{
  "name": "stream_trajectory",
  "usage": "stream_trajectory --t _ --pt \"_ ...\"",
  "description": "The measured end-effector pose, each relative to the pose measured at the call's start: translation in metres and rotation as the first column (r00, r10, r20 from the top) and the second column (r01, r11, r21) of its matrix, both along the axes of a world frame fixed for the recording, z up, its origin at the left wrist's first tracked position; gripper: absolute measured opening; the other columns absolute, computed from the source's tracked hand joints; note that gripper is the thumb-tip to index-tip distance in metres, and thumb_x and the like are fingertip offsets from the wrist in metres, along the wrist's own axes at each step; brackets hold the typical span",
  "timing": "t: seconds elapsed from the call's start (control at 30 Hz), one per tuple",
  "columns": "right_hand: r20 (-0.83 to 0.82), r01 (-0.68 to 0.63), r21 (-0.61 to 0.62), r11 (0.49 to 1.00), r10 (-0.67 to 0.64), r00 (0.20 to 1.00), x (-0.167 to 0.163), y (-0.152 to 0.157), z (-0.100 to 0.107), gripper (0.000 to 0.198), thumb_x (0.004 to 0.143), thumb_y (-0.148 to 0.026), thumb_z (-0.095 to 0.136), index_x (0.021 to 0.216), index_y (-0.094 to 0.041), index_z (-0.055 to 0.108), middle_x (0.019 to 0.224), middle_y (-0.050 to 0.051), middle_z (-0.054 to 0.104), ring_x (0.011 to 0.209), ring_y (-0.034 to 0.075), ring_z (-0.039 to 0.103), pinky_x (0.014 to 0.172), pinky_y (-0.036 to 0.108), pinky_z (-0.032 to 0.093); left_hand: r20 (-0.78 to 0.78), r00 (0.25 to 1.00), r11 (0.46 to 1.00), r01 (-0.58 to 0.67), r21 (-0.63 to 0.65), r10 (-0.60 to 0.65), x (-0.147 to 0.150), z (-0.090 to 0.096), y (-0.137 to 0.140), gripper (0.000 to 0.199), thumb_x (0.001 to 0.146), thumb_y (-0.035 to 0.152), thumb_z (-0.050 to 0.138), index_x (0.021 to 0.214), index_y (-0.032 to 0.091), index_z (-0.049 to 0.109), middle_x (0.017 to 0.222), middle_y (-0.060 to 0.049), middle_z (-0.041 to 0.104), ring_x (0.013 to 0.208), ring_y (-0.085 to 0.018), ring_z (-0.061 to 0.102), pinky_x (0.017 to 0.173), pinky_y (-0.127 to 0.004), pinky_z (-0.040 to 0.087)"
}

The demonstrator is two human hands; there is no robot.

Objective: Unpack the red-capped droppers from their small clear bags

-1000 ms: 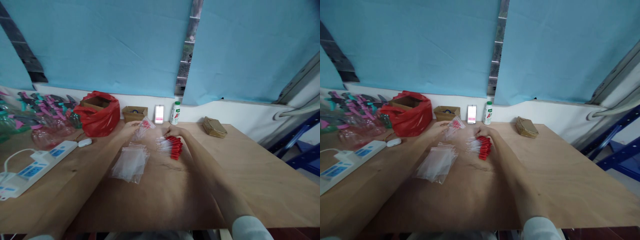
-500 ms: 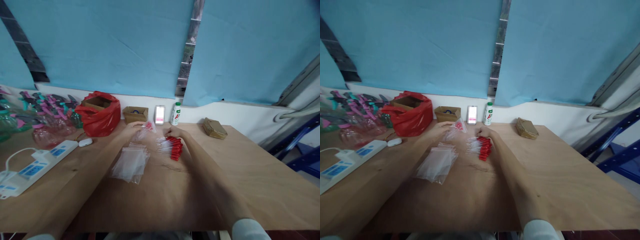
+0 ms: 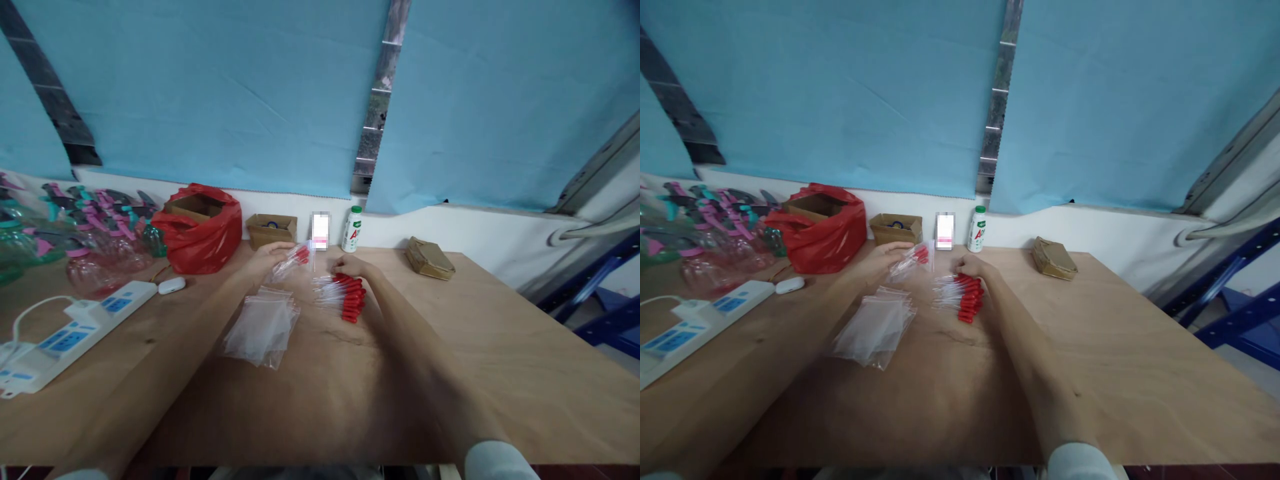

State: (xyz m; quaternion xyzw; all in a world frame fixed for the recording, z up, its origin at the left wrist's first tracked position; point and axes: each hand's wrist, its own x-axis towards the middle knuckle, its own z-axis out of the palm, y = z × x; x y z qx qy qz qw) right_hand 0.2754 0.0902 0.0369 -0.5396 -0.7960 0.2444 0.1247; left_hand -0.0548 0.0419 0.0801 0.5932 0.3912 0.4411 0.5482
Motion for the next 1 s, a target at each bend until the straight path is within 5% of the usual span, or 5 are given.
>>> stream_trajectory --t 0.17,0.3,0.37,0.6,1.0 --pt "-0.064 0.073 0.061 0.995 -0.069 0.996 -0.008 -0.012 0.013 0.027 0.092 -0.036 0.065 0.087 -0.013 0.078 0.083 0.005 0.076 0.081 0.019 0.065 0.075 0.025 0.047 0.014 0.999 0.999 0.028 0.036 -0.029 0.002 0.004 -0.005 0.058 0.071 0.021 0.082 0.128 0.020 0.074 0.108 -0.010 0.079 0.075 -0.017 0.071 0.066 -0.026 0.052" --pt "-0.205 0.131 0.127 0.983 -0.103 0.973 -0.025 -0.033 0.037 0.048 0.107 -0.046 0.041 0.116 -0.011 0.073 0.111 0.012 0.077 0.100 0.020 0.068 0.087 0.026 0.049 0.042 0.996 0.995 0.069 0.068 -0.072 0.005 0.009 -0.007 0.058 0.072 0.022 0.085 0.129 0.020 0.073 0.123 -0.012 0.076 0.088 -0.018 0.073 0.072 -0.025 0.054" --pt "-0.388 0.082 0.034 0.996 -0.063 0.919 -0.034 -0.046 0.050 0.058 0.110 -0.053 0.033 0.124 -0.011 0.070 0.114 0.014 0.077 0.101 0.020 0.069 0.088 0.026 0.051 0.059 0.994 0.992 0.091 0.090 -0.097 0.008 0.011 -0.009 0.058 0.072 0.024 0.087 0.128 0.021 0.073 0.129 -0.012 0.074 0.094 -0.019 0.074 0.076 -0.026 0.055" --pt "-0.568 -0.040 0.070 0.997 0.072 0.820 -0.048 -0.068 0.077 0.043 0.085 -0.057 0.076 0.099 -0.016 0.072 0.089 0.005 0.074 0.085 0.018 0.065 0.079 0.028 0.052 0.050 0.992 0.984 0.109 0.141 -0.117 0.012 0.021 -0.017 0.066 0.072 0.028 0.091 0.134 0.021 0.070 0.134 -0.014 0.071 0.106 -0.024 0.073 0.087 -0.032 0.057" --pt "-0.725 0.041 0.120 0.992 0.059 0.686 -0.043 -0.069 0.089 0.044 0.078 -0.055 0.083 0.088 -0.014 0.072 0.073 0.002 0.069 0.071 0.013 0.060 0.073 0.027 0.050 -0.121 0.992 0.979 0.051 0.199 -0.028 0.002 0.022 -0.003 0.076 0.069 0.039 0.093 0.136 0.019 0.065 0.112 -0.012 0.076 0.086 -0.022 0.072 0.072 -0.030 0.055"
